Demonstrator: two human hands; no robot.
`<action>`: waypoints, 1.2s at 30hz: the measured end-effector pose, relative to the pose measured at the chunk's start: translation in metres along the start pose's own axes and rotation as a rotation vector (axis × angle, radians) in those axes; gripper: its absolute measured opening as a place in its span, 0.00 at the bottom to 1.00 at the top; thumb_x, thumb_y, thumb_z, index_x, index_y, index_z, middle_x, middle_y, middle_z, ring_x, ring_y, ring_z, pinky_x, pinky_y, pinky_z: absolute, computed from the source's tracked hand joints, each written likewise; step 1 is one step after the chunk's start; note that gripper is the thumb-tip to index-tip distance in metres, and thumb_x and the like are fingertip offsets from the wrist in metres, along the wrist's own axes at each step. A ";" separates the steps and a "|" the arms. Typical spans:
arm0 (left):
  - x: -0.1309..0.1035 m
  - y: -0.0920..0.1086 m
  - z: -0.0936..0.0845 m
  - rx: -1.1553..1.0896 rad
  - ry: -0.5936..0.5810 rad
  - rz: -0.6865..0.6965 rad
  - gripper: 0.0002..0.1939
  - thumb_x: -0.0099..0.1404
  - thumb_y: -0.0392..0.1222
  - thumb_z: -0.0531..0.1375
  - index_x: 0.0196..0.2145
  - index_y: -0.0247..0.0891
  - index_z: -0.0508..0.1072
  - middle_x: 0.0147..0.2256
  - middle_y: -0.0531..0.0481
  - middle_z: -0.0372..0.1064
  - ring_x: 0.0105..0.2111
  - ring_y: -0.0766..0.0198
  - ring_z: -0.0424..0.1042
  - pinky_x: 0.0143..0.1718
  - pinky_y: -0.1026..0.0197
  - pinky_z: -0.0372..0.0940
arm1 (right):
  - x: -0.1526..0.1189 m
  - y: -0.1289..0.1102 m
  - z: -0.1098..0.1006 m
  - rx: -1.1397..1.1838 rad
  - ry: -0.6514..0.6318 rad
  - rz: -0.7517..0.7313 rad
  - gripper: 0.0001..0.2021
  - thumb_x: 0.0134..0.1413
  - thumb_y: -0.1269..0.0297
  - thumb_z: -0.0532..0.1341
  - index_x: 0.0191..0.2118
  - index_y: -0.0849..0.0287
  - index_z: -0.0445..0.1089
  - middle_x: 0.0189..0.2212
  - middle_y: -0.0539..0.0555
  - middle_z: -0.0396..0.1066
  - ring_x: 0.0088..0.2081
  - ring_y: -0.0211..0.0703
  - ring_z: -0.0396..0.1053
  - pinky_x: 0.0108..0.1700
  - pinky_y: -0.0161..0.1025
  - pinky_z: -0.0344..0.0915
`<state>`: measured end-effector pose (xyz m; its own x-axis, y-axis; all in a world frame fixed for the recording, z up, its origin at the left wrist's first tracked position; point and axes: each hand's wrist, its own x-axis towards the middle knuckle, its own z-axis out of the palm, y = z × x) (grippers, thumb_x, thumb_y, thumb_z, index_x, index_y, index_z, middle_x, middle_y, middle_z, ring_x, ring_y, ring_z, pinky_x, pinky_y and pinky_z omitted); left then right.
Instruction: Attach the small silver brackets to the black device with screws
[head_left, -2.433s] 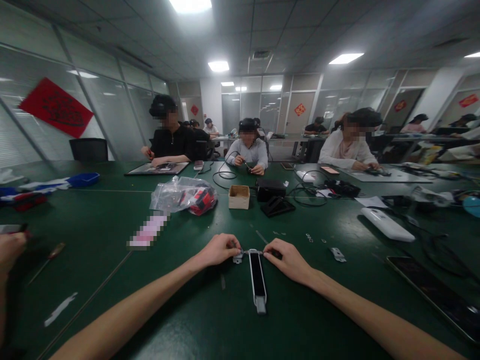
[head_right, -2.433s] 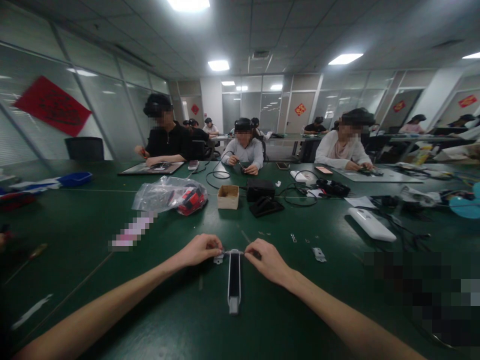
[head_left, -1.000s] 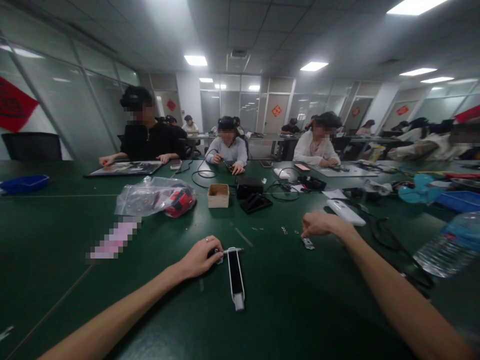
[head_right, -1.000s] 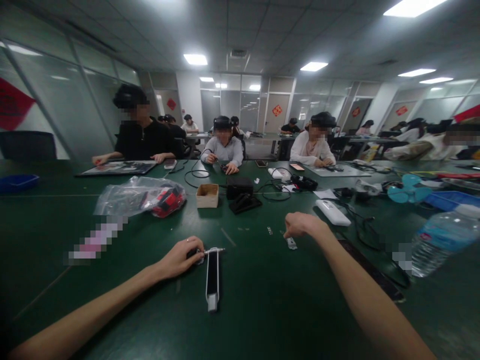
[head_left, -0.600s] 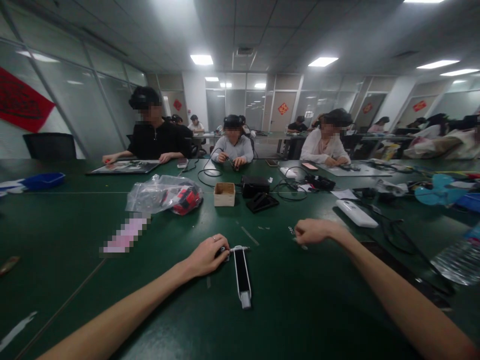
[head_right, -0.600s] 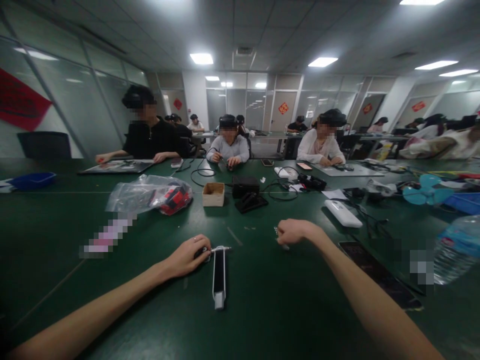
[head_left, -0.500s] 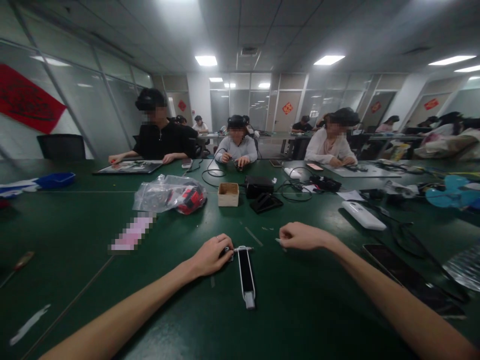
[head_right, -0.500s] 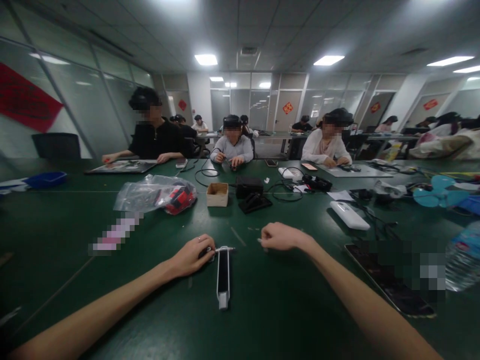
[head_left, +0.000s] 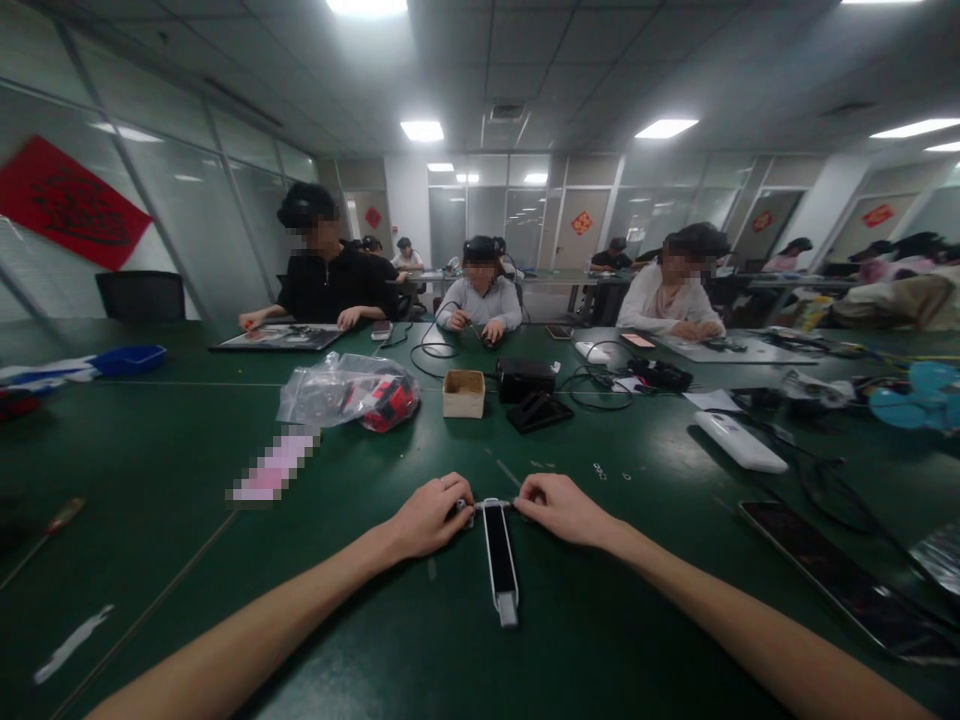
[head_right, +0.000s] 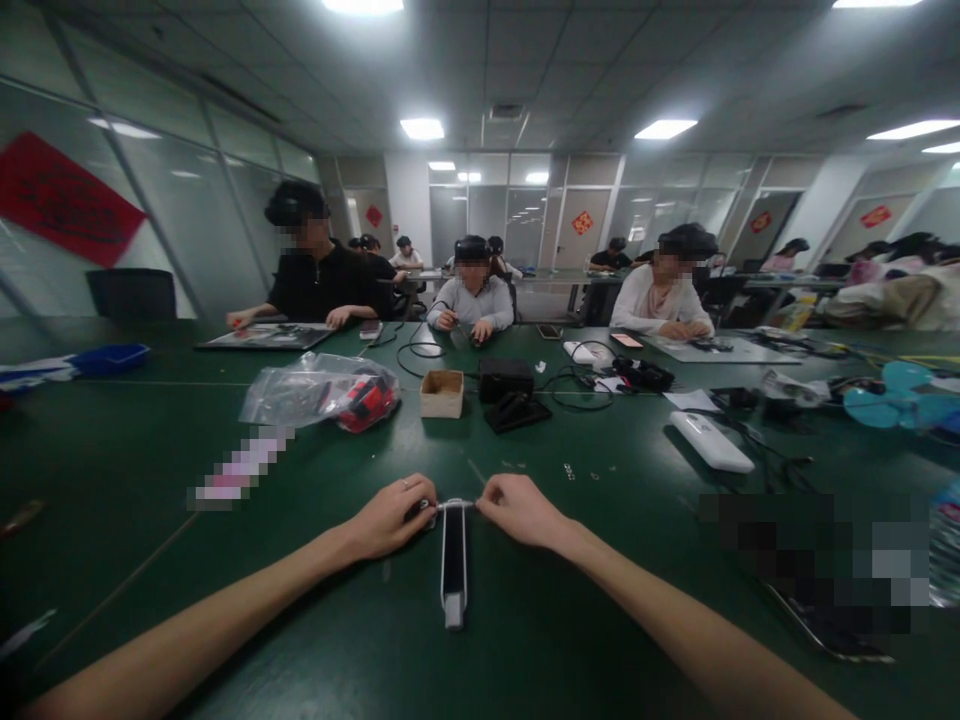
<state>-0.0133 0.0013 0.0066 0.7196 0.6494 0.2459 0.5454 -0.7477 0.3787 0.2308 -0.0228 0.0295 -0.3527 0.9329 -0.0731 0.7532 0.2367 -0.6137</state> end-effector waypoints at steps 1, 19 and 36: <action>0.000 0.000 0.000 0.002 -0.002 0.000 0.07 0.66 0.40 0.51 0.38 0.37 0.66 0.39 0.47 0.64 0.37 0.62 0.65 0.40 0.61 0.61 | 0.000 0.000 0.000 0.011 0.000 0.001 0.14 0.57 0.56 0.55 0.36 0.61 0.71 0.30 0.53 0.70 0.29 0.39 0.66 0.27 0.34 0.59; 0.000 -0.003 0.001 -0.013 0.005 0.014 0.06 0.66 0.39 0.51 0.37 0.37 0.66 0.38 0.48 0.64 0.36 0.63 0.65 0.39 0.62 0.61 | -0.003 0.006 0.005 -0.050 0.029 -0.125 0.05 0.55 0.64 0.58 0.36 0.59 0.69 0.34 0.51 0.66 0.31 0.37 0.62 0.31 0.34 0.60; -0.002 -0.002 0.002 0.030 0.034 0.012 0.04 0.66 0.38 0.52 0.37 0.37 0.66 0.39 0.49 0.65 0.37 0.64 0.65 0.40 0.62 0.60 | -0.007 0.004 0.008 0.066 0.080 -0.175 0.05 0.54 0.65 0.58 0.35 0.58 0.71 0.36 0.51 0.69 0.36 0.39 0.65 0.38 0.36 0.62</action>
<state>-0.0151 0.0014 0.0035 0.7113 0.6444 0.2807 0.5498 -0.7589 0.3489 0.2318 -0.0303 0.0215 -0.4276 0.8984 0.0998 0.6455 0.3808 -0.6620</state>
